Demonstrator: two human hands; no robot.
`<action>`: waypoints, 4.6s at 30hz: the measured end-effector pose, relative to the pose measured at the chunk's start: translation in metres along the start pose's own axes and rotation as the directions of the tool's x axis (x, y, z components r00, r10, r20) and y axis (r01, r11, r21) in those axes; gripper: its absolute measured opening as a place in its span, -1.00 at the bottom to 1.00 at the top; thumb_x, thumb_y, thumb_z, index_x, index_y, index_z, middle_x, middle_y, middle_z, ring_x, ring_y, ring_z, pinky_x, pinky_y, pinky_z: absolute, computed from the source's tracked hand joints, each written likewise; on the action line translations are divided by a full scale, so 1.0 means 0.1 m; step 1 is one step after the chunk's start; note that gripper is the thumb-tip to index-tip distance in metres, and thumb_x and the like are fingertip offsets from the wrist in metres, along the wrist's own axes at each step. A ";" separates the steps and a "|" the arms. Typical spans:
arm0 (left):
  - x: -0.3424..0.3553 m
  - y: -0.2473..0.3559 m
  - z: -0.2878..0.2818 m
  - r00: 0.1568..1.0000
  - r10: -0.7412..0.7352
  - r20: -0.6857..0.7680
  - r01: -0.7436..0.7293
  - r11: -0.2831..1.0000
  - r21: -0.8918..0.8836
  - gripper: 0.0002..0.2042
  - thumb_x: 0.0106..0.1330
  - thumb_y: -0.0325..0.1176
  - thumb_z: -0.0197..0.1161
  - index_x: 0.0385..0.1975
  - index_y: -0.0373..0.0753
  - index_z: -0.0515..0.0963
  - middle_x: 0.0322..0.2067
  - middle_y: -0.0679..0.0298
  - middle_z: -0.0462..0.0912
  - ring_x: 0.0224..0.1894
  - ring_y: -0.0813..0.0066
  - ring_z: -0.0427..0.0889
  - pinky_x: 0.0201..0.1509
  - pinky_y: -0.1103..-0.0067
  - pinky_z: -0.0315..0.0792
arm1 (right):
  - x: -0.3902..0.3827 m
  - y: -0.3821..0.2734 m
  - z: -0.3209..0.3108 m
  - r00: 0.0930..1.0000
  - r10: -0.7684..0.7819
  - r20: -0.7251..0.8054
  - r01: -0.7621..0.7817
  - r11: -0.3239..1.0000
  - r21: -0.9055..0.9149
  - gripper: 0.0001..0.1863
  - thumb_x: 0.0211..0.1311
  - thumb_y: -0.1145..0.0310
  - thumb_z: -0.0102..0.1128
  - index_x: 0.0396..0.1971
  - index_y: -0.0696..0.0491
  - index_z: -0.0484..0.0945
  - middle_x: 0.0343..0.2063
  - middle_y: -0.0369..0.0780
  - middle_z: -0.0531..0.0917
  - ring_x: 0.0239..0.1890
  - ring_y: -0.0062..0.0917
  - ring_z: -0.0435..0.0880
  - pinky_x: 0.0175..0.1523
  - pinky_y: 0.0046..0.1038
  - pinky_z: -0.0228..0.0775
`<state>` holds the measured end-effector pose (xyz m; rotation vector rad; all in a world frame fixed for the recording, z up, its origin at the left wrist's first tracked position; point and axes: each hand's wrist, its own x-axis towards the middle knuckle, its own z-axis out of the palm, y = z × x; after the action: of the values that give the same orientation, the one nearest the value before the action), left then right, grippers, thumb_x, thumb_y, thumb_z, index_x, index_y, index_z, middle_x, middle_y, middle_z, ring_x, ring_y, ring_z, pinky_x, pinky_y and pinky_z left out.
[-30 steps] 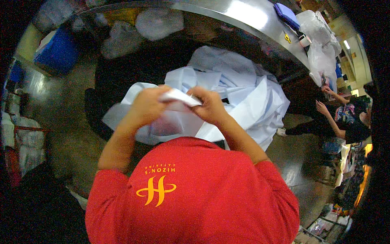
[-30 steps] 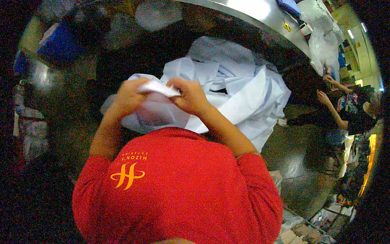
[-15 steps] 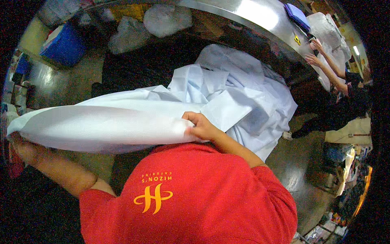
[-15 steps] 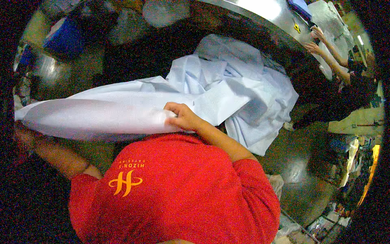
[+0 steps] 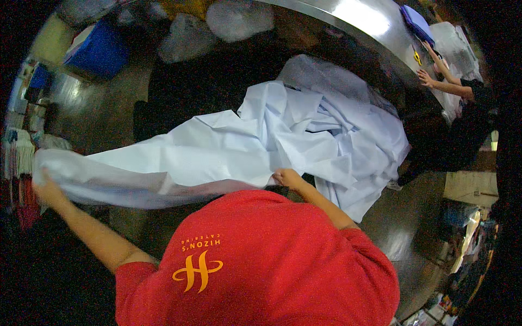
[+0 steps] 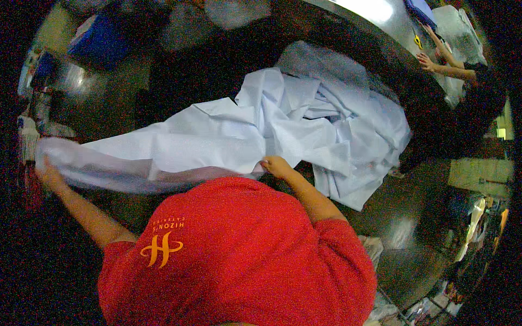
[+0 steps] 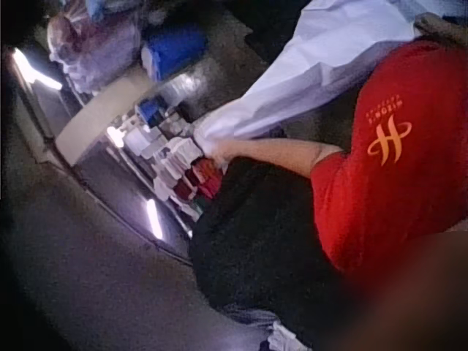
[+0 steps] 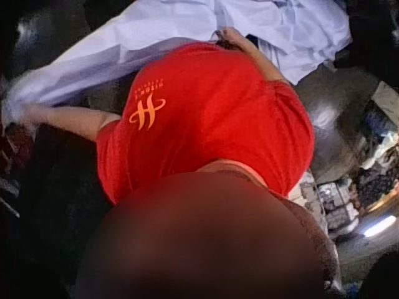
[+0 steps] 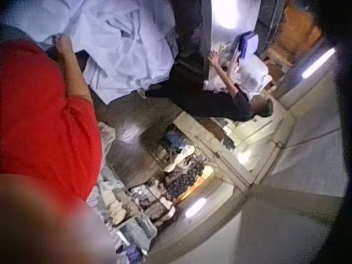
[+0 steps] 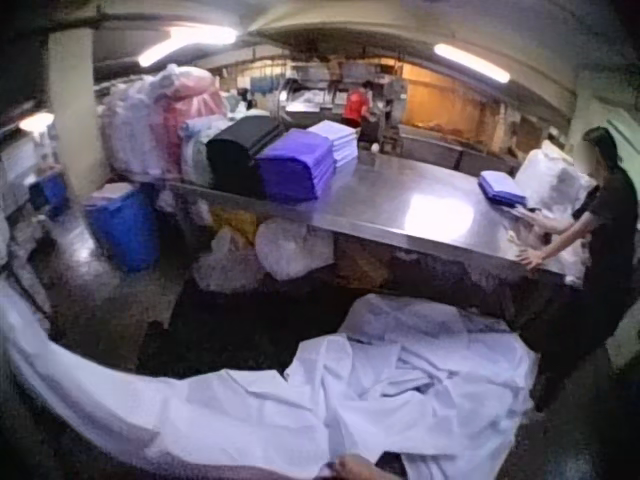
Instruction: The person unfolds a large white sheet on a metal table, smooths it, and uses yellow-handled scissors to cut along a folded edge. After cutting, the person folds the sheet and places it on the table. A second person is visible in the background working at the same table.
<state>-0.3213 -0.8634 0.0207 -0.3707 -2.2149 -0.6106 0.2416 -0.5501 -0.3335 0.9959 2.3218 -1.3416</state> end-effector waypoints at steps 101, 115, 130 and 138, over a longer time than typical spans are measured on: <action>-0.99 1.28 1.36 0.916 0.034 0.400 0.149 0.896 -0.417 -0.67 0.13 -0.34 0.27 -0.12 -0.26 0.45 -0.17 0.11 0.52 -0.09 0.23 0.49 0.07 0.43 0.34 | -0.03 -1.24 -0.91 0.863 -0.117 -0.492 0.211 0.968 0.139 -0.73 0.18 0.20 0.08 -0.49 0.12 0.51 -0.66 -0.13 0.52 -0.55 -0.32 0.53 -0.40 -0.38 0.32; -1.80 1.95 0.67 -0.066 0.886 0.458 0.242 0.460 -0.855 -0.74 0.13 -0.20 0.18 -0.55 -0.31 0.49 -0.54 0.07 0.54 -0.43 0.12 0.54 -0.33 0.34 0.37 | 0.03 -2.83 -1.17 0.958 -0.287 -0.018 0.273 0.926 -0.260 -0.76 -0.08 0.20 0.29 -0.41 0.00 0.61 -0.55 -0.13 0.62 -0.52 -0.33 0.60 -0.38 -0.39 0.38; -1.45 1.19 0.74 0.471 0.553 0.687 0.586 0.386 -0.712 -0.88 0.16 -0.40 0.24 -0.45 -0.33 0.53 -0.50 0.37 0.52 -0.43 0.64 0.44 -0.32 0.66 0.34 | 0.29 -1.74 -1.24 0.921 -0.098 -0.377 0.055 0.991 -0.122 -0.83 0.02 0.40 0.22 -0.33 0.03 0.62 -0.43 -0.11 0.65 -0.36 -0.37 0.62 -0.20 -0.41 0.40; -1.49 1.20 0.78 0.488 0.537 0.688 0.530 0.444 -0.722 -0.86 0.17 -0.37 0.24 -0.43 -0.32 0.52 -0.52 0.39 0.51 -0.43 0.63 0.42 -0.32 0.66 0.33 | 0.14 -1.53 -1.48 0.812 0.037 -0.582 0.072 0.984 0.163 -0.85 -0.09 0.45 0.32 -0.43 0.08 0.63 -0.50 -0.23 0.66 -0.42 -0.55 0.61 -0.27 -0.53 0.40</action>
<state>-0.2202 -0.7302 -0.1008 -1.6280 -2.5181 -2.0700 0.1412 -0.4702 -0.1638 1.6484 2.6656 -1.4171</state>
